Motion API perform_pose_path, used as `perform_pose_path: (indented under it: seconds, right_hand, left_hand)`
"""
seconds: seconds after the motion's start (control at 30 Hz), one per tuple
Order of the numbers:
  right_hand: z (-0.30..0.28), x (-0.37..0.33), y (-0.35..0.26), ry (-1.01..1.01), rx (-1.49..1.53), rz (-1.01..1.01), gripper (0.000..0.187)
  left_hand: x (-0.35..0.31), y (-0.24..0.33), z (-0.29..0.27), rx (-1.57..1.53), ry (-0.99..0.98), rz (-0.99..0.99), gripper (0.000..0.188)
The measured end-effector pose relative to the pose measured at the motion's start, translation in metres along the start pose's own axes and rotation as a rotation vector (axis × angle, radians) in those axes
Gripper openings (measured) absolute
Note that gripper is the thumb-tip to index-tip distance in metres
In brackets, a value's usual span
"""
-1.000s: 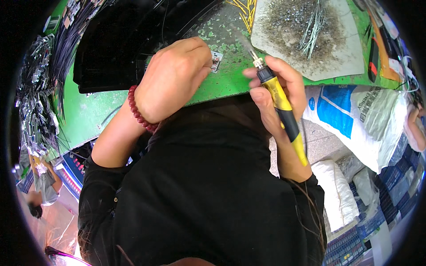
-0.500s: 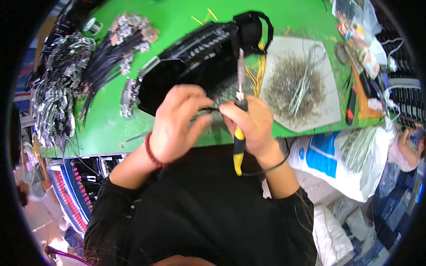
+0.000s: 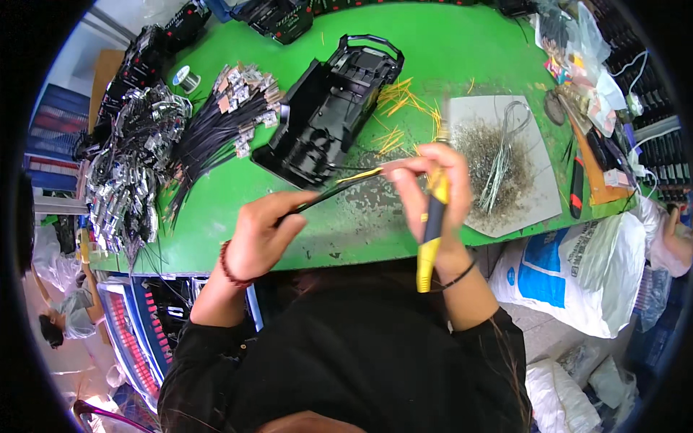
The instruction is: The person solders wires onto circuit boards and toy car shells using a soldering iron, placing the assembled toy car shells into a storage container.
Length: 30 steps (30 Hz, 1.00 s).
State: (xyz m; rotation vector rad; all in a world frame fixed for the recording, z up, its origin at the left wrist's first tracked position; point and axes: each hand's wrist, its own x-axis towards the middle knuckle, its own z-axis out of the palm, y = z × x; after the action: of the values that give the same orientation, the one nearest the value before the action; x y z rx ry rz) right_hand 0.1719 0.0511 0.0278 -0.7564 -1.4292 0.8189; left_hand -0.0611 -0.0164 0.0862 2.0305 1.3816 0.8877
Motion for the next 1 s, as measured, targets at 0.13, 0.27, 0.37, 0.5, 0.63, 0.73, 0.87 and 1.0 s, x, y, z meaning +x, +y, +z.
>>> perform_pose_path:
  seconds: [0.13, 0.27, 0.37, 0.5, 0.63, 0.73, 0.87, 1.0]
  right_hand:
    - [-0.02, 0.0, 0.008, 0.061, -0.015, -0.036, 0.04]
    - [-0.027, -0.001, 0.016, 0.257, -0.064, -0.114, 0.042]
    - [-0.043, -0.008, 0.022, 0.323, -0.201, -0.09, 0.039]
    - [-0.056, -0.015, 0.021, 0.27, -0.218, -0.18, 0.035]
    - [-0.053, -0.014, 0.001, 0.168, -0.438, -0.27, 0.031]
    - [-0.018, 0.004, -0.026, -0.134, -0.579, -0.365, 0.032]
    - [0.012, 0.002, -0.029, -0.479, -0.548, -0.31, 0.036]
    - [-0.015, -0.022, -0.015, -0.306, 0.138, 0.31, 0.029]
  left_hand:
    - [0.015, -0.002, -0.03, 0.317, -0.004, 0.071, 0.022]
    - [0.11, -0.013, -0.024, 0.551, 0.192, 0.663, 0.026]
    - [0.165, -0.042, -0.004, 0.45, 0.021, 0.856, 0.025]
    - [0.169, -0.063, 0.019, 0.397, -0.182, 0.713, 0.026]
    - [0.14, -0.048, 0.001, 0.449, 0.316, 0.223, 0.015]
    - [0.122, -0.063, -0.01, 0.74, -0.055, -0.282, 0.062]
    - [0.117, -0.087, 0.003, 0.129, -0.21, -0.486, 0.059]
    - [0.13, -0.082, 0.024, 0.289, -0.126, -0.268, 0.038]
